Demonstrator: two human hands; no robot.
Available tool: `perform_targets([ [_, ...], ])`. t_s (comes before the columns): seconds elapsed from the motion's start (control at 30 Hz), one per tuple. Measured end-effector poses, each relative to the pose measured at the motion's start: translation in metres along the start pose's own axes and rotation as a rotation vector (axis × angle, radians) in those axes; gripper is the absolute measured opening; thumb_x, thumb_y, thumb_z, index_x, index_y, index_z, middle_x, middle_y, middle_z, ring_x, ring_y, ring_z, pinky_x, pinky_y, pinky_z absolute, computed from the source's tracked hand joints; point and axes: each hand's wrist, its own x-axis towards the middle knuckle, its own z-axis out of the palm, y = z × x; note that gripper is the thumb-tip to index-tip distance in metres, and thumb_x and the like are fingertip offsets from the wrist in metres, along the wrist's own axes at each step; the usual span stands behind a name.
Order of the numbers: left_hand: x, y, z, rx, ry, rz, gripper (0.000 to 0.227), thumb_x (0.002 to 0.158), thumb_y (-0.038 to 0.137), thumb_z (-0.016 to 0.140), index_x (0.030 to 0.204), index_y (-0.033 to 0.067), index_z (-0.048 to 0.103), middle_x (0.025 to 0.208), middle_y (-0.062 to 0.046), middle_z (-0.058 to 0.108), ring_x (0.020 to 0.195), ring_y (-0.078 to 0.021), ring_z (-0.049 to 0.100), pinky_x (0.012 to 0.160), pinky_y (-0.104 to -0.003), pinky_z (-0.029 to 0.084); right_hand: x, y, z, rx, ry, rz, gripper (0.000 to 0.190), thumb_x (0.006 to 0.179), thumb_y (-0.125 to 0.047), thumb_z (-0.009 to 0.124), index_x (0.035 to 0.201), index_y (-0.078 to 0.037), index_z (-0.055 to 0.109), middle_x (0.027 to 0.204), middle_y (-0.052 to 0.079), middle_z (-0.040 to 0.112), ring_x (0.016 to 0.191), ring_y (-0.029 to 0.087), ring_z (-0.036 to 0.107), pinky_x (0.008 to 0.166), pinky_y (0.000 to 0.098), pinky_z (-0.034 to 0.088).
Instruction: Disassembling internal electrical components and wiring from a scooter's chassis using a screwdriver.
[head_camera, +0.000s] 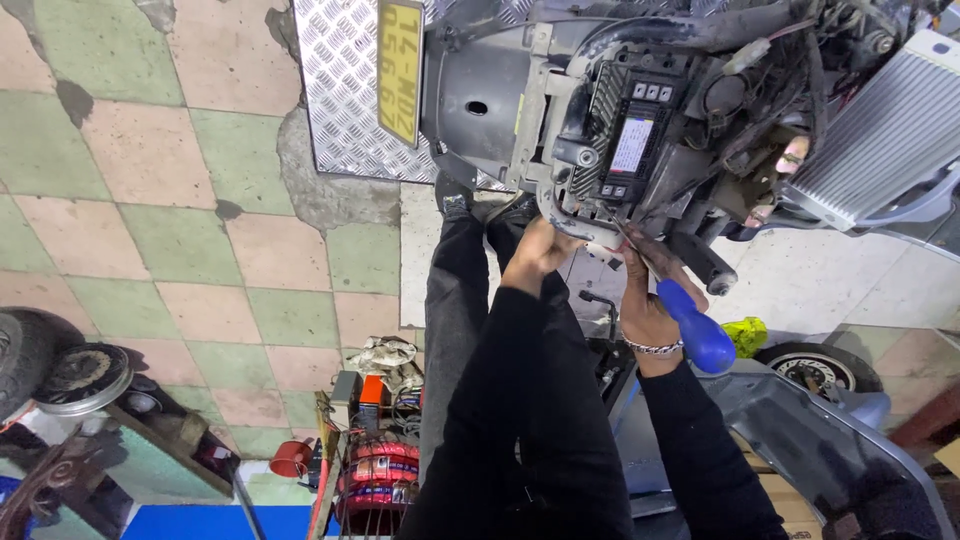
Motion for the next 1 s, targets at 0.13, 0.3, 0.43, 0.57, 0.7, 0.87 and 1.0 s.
perform_targets([
  [0.13,-0.068,0.035,0.031,0.213,0.206,0.259,0.035,0.085,0.011,0.086,0.103,-0.0132,0.068,0.093,-0.033,0.069,0.08,-0.0419,0.075,0.069,-0.049,0.066,0.007,-0.008,-0.004,0.322,0.084,0.18,0.01,0.094,-0.004,0.081,0.092,0.005,0.078,0.085,0.026,0.073,0.082,0.043,0.073,0.082,0.0456,0.059],
  [0.3,-0.124,0.041,0.026,0.87,0.263,0.572,0.011,0.084,0.001,0.069,0.094,0.0053,0.072,0.075,-0.011,0.068,0.071,-0.0215,0.07,0.064,-0.035,0.06,0.011,-0.014,-0.016,0.477,0.106,0.259,0.006,0.088,0.005,0.081,0.087,0.006,0.076,0.091,0.023,0.076,0.089,0.039,0.076,0.089,0.0426,0.058],
  [0.43,-0.177,0.057,0.12,1.083,0.195,0.653,0.027,0.079,0.006,0.076,0.103,0.0108,0.067,0.077,-0.012,0.066,0.071,-0.0229,0.065,0.07,-0.04,0.058,0.011,-0.025,-0.039,0.464,0.06,0.299,0.006,0.09,0.004,0.081,0.091,0.007,0.076,0.094,0.025,0.076,0.092,0.04,0.075,0.087,0.0444,0.059],
  [0.57,-0.166,0.054,0.141,1.559,-0.074,1.112,0.031,0.087,0.026,0.074,0.113,0.0105,0.068,0.079,-0.008,0.059,0.076,-0.0288,0.064,0.071,-0.04,0.055,0.022,-0.046,-0.067,0.442,-0.005,0.412,0.014,0.101,0.003,0.067,0.088,0.002,0.073,0.084,0.01,0.068,0.089,0.016,0.068,0.091,0.0294,0.054],
  [0.7,-0.121,0.044,0.096,1.926,-0.263,1.519,0.021,0.098,0.022,0.062,0.097,0.0056,0.075,0.093,-0.016,0.072,0.092,-0.0336,0.072,0.08,-0.039,0.059,0.022,-0.039,-0.095,0.354,-0.005,0.411,0.014,0.102,0.002,0.067,0.091,0.005,0.074,0.077,0.01,0.071,0.07,0.017,0.069,0.088,0.0278,0.054],
  [0.87,-0.16,0.091,0.13,1.69,-0.113,0.917,0.033,0.1,0.034,0.061,0.087,0.0078,0.076,0.073,-0.007,0.066,0.072,-0.0214,0.064,0.069,-0.032,0.05,0.036,-0.001,-0.098,0.622,0.317,0.264,0.016,0.093,0.009,0.07,0.103,0.014,0.058,0.097,0.031,0.066,0.091,0.047,0.073,0.086,0.0562,0.065],
  [1.0,-0.169,0.118,0.144,1.098,-0.162,0.441,0.028,0.107,0.017,0.049,0.083,0.0079,0.06,0.073,-0.003,0.058,0.058,-0.0103,0.047,0.056,-0.024,0.038,0.092,-0.013,-0.079,0.675,0.311,0.368,0.013,0.106,0.003,0.063,0.115,0.005,0.055,0.113,0.03,0.067,0.101,0.038,0.073,0.093,0.0434,0.065],
])
